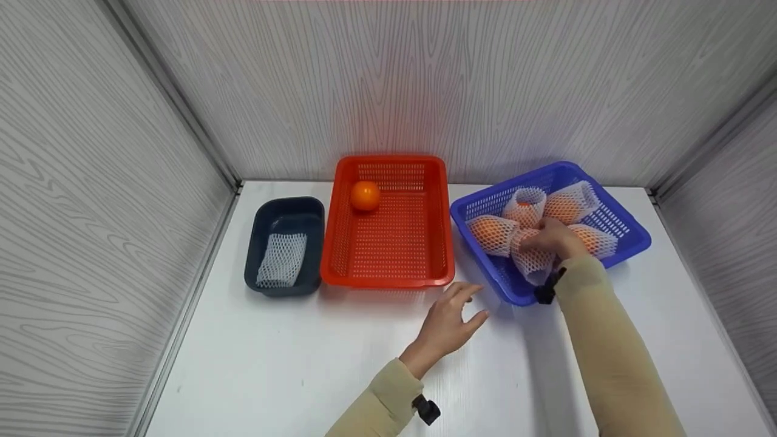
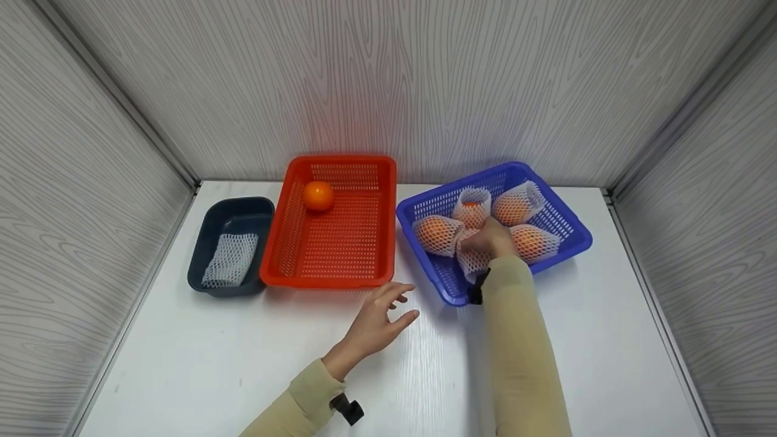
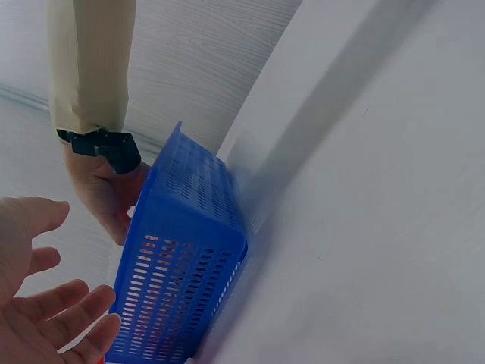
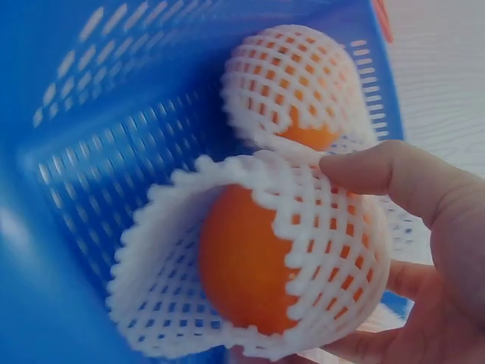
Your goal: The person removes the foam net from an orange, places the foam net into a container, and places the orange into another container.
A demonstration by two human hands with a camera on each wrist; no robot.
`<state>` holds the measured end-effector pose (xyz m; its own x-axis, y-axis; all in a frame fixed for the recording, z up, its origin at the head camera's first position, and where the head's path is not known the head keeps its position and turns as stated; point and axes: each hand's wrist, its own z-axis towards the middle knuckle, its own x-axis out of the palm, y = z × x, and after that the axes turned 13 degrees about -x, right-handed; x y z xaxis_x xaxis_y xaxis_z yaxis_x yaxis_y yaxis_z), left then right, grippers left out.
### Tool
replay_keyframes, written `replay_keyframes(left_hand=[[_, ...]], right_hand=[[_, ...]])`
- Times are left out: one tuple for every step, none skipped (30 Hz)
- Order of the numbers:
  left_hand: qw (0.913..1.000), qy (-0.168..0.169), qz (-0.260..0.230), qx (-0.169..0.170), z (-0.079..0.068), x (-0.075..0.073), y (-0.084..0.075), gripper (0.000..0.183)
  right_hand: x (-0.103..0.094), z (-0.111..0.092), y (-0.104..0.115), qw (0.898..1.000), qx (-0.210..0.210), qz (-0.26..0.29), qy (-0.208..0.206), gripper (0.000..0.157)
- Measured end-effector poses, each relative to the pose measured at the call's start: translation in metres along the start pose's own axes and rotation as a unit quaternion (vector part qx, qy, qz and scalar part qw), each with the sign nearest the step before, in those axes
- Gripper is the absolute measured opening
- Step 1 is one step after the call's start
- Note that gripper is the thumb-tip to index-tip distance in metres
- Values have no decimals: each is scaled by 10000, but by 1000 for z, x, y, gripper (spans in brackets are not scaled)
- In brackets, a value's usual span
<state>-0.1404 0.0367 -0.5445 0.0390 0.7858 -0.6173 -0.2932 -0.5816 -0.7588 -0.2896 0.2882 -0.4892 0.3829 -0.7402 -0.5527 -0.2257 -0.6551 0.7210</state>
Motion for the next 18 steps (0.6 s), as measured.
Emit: replay_keyframes(left_hand=[[10000, -1, -18, -13, 0, 0, 1, 41], [10000, 2, -50, -26, 0, -1, 1, 41], [10000, 6, -82, -45, 0, -2, 1, 41], [9999, 11, -110, -63, 0, -3, 2, 41], [9999, 19, -137, -88, 0, -4, 2, 41], [9998, 34, -169, -117, 0, -5, 3, 42], [9997, 49, -195, -139, 0, -6, 3, 42], [9996, 72, -230, -166, 0, -8, 3, 42], [9994, 87, -259, -197, 0, -9, 3, 42], [9993, 100, -275, -232, -1, -11, 3, 42], [9991, 114, -296, -265, -1, -13, 4, 42], [9990, 125, -317, -297, -2, -14, 4, 42], [9988, 132, -352, -326, -2, -16, 5, 43], [9985, 139, -381, -363, -3, -18, 5, 43], [9983, 137, -409, -392, -3, -20, 6, 43], [9980, 143, -445, -423, -4, -21, 7, 43], [9977, 150, -483, -459, -4, -23, 7, 43], [9973, 155, -524, -497, -5, -25, 8, 44]], right_hand=[[-2, -2, 2, 10000, -14, -24, -6, 83], [-4, -5, 4, 10000, -19, -24, -13, 82], [-5, -7, 6, 10000, -40, -59, -11, 81], [-7, -10, 8, 9998, -90, -152, 4, 79], [-7, -13, 11, 9997, -139, -218, 16, 78], [-8, -16, 14, 9992, -215, -343, 26, 76], [-9, -19, 16, 9982, -292, -518, 33, 74], [-9, -21, 19, 9972, -378, -639, 45, 72], [-9, -24, 21, 9960, -472, -754, 39, 71], [-9, -27, 24, 9947, -584, -847, 27, 70], [-8, -30, 26, 9935, -689, -912, -8, 69], [-7, -33, 29, 9914, -822, -1019, -64, 69], [-7, -36, 31, 9894, -957, -1083, -114, 68], [-6, -39, 34, 9867, -1115, -1167, -169, 67], [-4, -43, 36, 9837, -1269, -1259, -219, 66], [-3, -46, 39, 9805, -1432, -1319, -260, 65], [-1, -49, 41, 9774, -1587, -1366, -302, 63], [2, -53, 43, 9739, -1766, -1384, -338, 62]])
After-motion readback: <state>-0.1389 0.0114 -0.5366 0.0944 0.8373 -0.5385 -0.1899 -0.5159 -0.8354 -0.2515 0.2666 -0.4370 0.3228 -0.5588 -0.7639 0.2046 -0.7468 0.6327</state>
